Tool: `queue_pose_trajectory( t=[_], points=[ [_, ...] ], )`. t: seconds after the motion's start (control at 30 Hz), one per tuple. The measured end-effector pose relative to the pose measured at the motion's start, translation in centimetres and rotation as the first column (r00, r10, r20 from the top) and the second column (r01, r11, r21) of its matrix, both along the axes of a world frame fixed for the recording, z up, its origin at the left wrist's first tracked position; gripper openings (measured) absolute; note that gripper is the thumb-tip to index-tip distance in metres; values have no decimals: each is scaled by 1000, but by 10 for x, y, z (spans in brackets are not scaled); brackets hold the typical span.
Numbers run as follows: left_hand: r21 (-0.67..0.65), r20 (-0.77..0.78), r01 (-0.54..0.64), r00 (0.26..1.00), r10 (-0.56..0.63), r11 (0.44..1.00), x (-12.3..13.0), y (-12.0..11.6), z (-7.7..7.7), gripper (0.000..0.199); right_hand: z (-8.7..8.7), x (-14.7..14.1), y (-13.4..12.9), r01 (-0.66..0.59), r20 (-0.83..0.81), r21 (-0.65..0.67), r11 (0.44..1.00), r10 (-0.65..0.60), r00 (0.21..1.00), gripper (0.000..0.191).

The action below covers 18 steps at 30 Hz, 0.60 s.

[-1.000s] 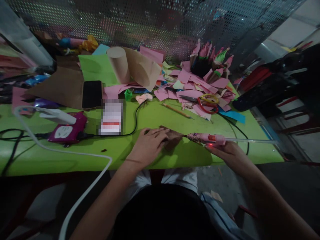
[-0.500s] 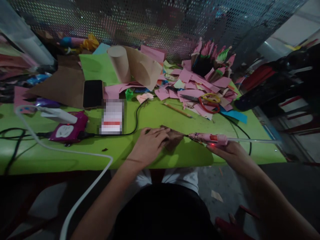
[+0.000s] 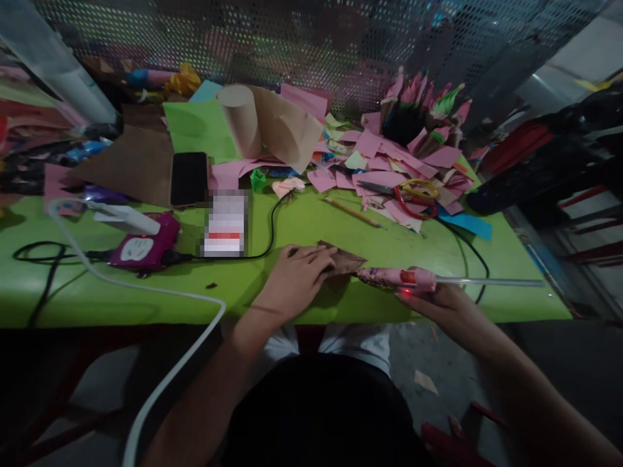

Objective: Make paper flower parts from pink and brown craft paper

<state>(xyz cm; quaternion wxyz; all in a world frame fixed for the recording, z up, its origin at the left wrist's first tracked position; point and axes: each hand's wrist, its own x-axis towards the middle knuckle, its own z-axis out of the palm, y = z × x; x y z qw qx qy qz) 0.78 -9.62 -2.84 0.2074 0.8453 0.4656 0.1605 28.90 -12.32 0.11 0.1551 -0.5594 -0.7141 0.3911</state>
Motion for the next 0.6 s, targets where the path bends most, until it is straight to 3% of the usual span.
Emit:
queue_pose_trajectory(
  t=[0.37, 0.6],
  points=[
    [9, -29, 1, 1000, 0, 1000, 1, 0, 0, 17, 8, -13, -9, -110, 15, -24, 994, 110, 994, 33],
    [15, -37, 5, 999, -4, 1000, 1, 0, 0, 16, 12, -14, -8, -82, 45, 6, 997, 81, 996, 36]
  ],
)
